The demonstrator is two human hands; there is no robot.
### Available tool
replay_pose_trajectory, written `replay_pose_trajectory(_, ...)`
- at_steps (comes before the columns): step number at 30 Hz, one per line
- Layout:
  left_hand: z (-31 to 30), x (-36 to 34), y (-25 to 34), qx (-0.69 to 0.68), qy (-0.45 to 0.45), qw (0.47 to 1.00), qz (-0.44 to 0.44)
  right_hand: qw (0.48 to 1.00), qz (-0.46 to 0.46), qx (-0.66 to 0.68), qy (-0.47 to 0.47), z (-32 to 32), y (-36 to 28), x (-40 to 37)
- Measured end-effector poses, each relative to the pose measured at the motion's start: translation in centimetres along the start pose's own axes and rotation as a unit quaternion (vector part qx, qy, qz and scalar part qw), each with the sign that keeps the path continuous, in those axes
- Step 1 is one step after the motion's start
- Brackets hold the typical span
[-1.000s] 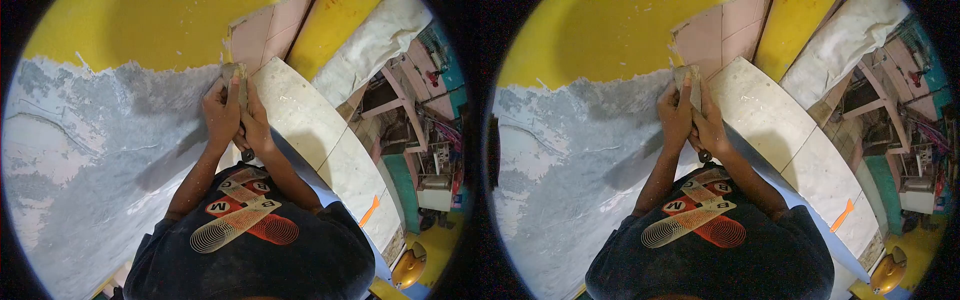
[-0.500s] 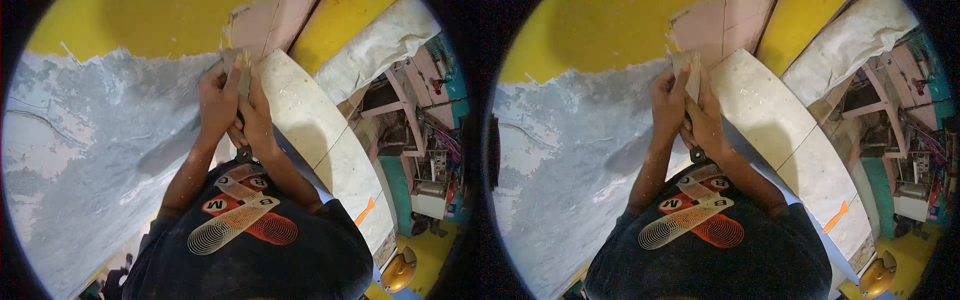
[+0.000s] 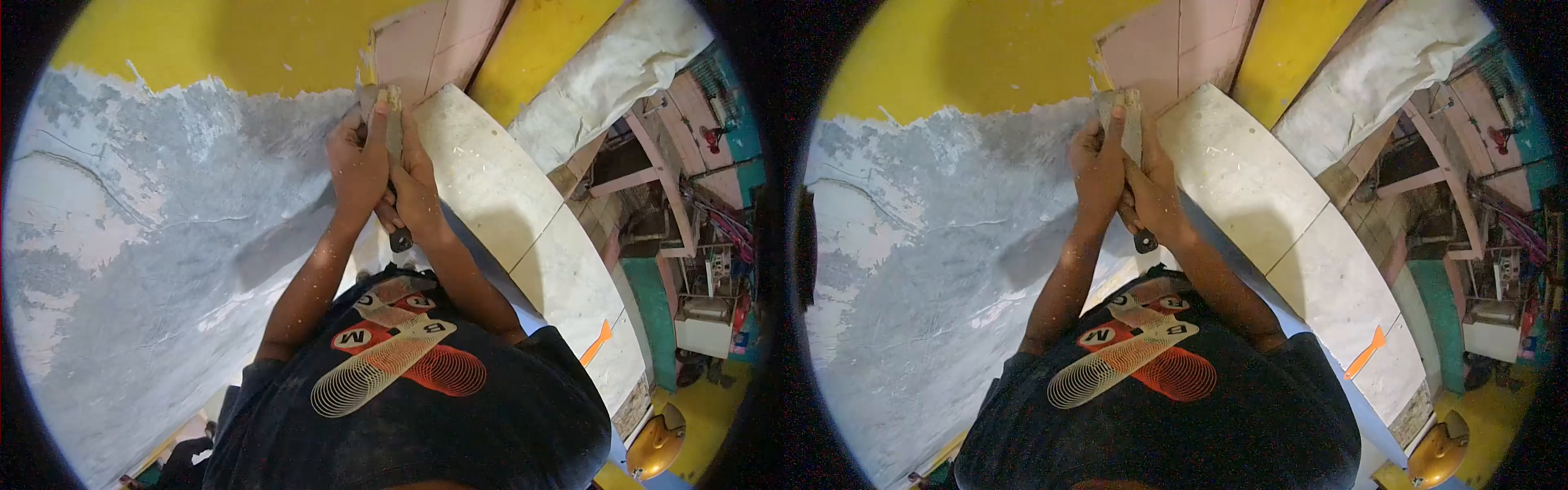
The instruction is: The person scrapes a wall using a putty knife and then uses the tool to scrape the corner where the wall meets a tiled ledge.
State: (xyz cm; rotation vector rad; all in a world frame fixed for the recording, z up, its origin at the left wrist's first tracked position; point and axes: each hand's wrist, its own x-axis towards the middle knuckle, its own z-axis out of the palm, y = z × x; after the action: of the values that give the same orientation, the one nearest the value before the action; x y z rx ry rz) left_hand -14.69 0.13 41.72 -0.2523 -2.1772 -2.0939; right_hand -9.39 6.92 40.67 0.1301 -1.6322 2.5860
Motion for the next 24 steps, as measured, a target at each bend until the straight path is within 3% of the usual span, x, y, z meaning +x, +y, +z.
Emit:
replay_pose_trajectory(8, 0.1, 0.2, 1.3, -0.011, 0.018, 0.999, 0.030, 0.999, 0.017, -0.023, 0.026, 0.4, -1.0, 0.1)
replay_pose_trajectory(11, 0.1, 0.7, 0.9, -0.023, 0.013, 0.999, 0.034, 0.999, -0.027, -0.035, 0.028, 0.6, -0.6, 0.5)
replay_pose_trajectory(13, -0.4, 0.7, 1.6, 0.041, -0.005, 0.998, 0.043, 0.998, -0.036, -0.022, 0.044, 0.9, -0.7, 0.3)
replay_pose_trajectory(16, 0.0, 0.7, 1.9, -0.024, -0.004, 1.000, -0.017, 0.997, -0.040, -0.002, 0.059, 1.2, -0.8, -0.1)
replay_pose_trajectory(19, -0.2, 1.0, 1.2, 0.041, -0.005, 0.999, 0.008, 0.998, -0.043, -0.008, 0.049, 0.8, -0.7, 0.2)
replay_pose_trajectory(24, -0.9, -0.7, 0.1, 0.027, -0.013, 0.999, 0.022, 0.997, -0.029, -0.025, 0.067, 1.0, -0.1, -0.3)
